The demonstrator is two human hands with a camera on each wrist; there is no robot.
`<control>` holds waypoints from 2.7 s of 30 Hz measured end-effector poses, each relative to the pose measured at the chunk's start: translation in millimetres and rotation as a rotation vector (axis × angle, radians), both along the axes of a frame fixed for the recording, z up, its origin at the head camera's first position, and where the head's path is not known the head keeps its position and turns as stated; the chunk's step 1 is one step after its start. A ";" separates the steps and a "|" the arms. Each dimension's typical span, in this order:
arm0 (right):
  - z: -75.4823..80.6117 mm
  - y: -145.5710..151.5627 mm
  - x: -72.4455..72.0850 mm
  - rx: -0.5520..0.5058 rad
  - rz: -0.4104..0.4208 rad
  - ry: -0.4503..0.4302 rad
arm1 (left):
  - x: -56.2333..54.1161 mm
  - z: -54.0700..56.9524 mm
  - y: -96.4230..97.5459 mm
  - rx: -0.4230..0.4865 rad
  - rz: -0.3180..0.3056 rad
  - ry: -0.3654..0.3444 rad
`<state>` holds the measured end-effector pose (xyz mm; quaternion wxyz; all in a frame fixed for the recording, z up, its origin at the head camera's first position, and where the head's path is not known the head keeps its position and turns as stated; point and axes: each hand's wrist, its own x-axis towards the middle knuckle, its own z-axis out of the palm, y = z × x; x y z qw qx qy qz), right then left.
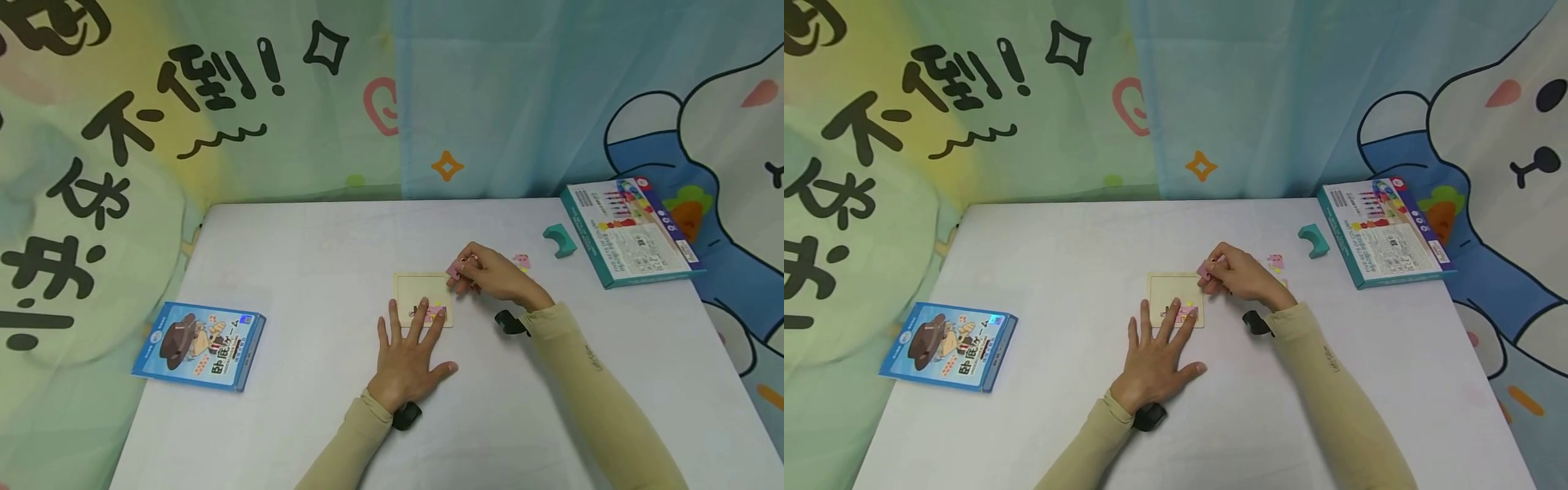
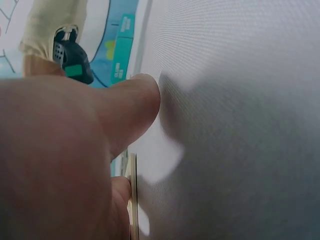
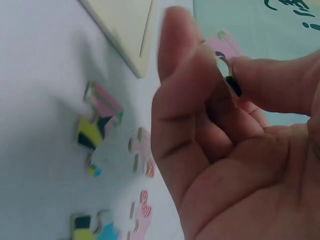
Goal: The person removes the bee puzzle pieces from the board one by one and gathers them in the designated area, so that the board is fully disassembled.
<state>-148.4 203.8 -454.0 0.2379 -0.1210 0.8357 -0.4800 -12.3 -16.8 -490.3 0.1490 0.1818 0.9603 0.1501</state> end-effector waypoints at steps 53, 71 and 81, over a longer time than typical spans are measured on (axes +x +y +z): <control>-32.4 36.3 59.2 0.238 -0.133 0.138 | 0.6 -17.4 0.3 -0.021 0.028 0.061; -32.3 32.6 63.7 0.267 -0.092 0.174 | -1.3 -12.5 1.9 0.000 0.054 0.026; -27.6 31.9 64.7 0.281 -0.060 0.185 | -1.9 -14.2 -0.5 -0.029 0.034 0.037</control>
